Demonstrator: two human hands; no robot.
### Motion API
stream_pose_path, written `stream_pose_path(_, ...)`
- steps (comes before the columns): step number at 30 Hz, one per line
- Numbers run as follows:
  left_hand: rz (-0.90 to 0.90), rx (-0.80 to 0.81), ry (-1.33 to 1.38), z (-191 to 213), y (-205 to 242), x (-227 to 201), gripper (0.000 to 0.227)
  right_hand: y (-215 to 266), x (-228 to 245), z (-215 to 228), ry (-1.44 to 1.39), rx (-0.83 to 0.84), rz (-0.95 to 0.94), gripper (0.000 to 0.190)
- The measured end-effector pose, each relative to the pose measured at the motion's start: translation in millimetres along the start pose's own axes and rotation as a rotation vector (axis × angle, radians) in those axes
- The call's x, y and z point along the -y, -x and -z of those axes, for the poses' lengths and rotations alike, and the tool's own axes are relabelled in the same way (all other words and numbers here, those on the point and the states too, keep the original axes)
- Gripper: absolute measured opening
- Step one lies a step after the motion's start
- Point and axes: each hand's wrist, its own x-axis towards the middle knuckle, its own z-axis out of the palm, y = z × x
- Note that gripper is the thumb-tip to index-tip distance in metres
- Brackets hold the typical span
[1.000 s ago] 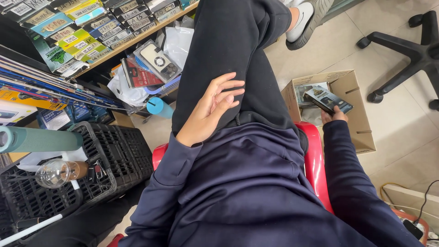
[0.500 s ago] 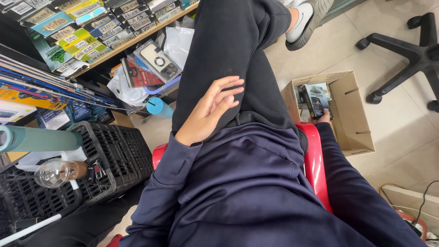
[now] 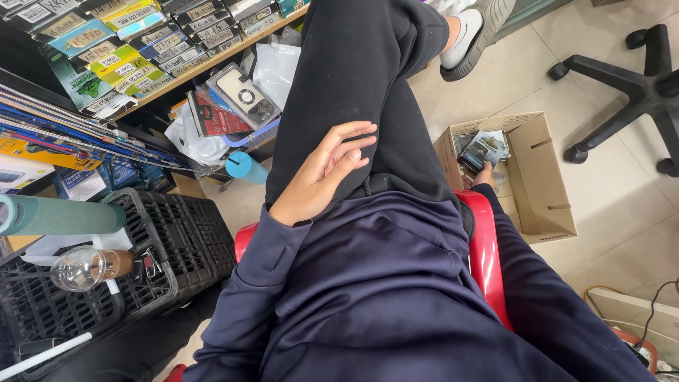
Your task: The person sits on a red chair and repeatedly picks up small black cards and white packets from a cardboard box. They handle the items on their lap, separating the cards from the packets, and place the sorted items back into the box.
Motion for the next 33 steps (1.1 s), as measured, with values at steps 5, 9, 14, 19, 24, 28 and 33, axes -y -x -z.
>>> stream_pose_path(5, -0.007, -0.002, 0.008, 2.7, 2.5, 8.1, 0.044, 55.7, 28.5, 10.1, -0.072, 0.000, -0.041, 0.085)
stream_pose_path(9, -0.011, 0.004, 0.009, 2.0, 2.9, 5.9, 0.044, 69.9, 23.8, 7.4, 0.118, -0.075, 0.230, 0.079)
stream_pose_path(14, -0.017, 0.000, 0.009, 2.8, 1.9, 8.1, 0.042, 87.1, 40.8, 3.4, 0.282, 0.164, 0.233, 0.084)
stream_pose_path(19, -0.025, -0.032, 0.015, 1.8, 3.1, 10.2, 0.041, 16.5, 25.6, -5.0, 0.361, 0.241, 0.130, 0.094)
stream_pose_path(24, -0.119, -0.185, 0.053, 5.4, 7.0, 12.6, 0.031, 99.1, 72.4, -30.9, 1.087, 0.207, 0.357, 0.087)
stream_pose_path(28, -0.228, -0.571, 0.024, 55.9, 9.3, 22.9, 0.027, 103.4, 59.4, -42.5, 1.091, 0.183, 0.705, 0.057)
stream_pose_path(33, 0.031, -1.103, 0.176, 184.2, 37.6, 67.3, 0.022, 65.5, 35.4, -16.6, 1.114, 0.189, 0.650, 0.049)
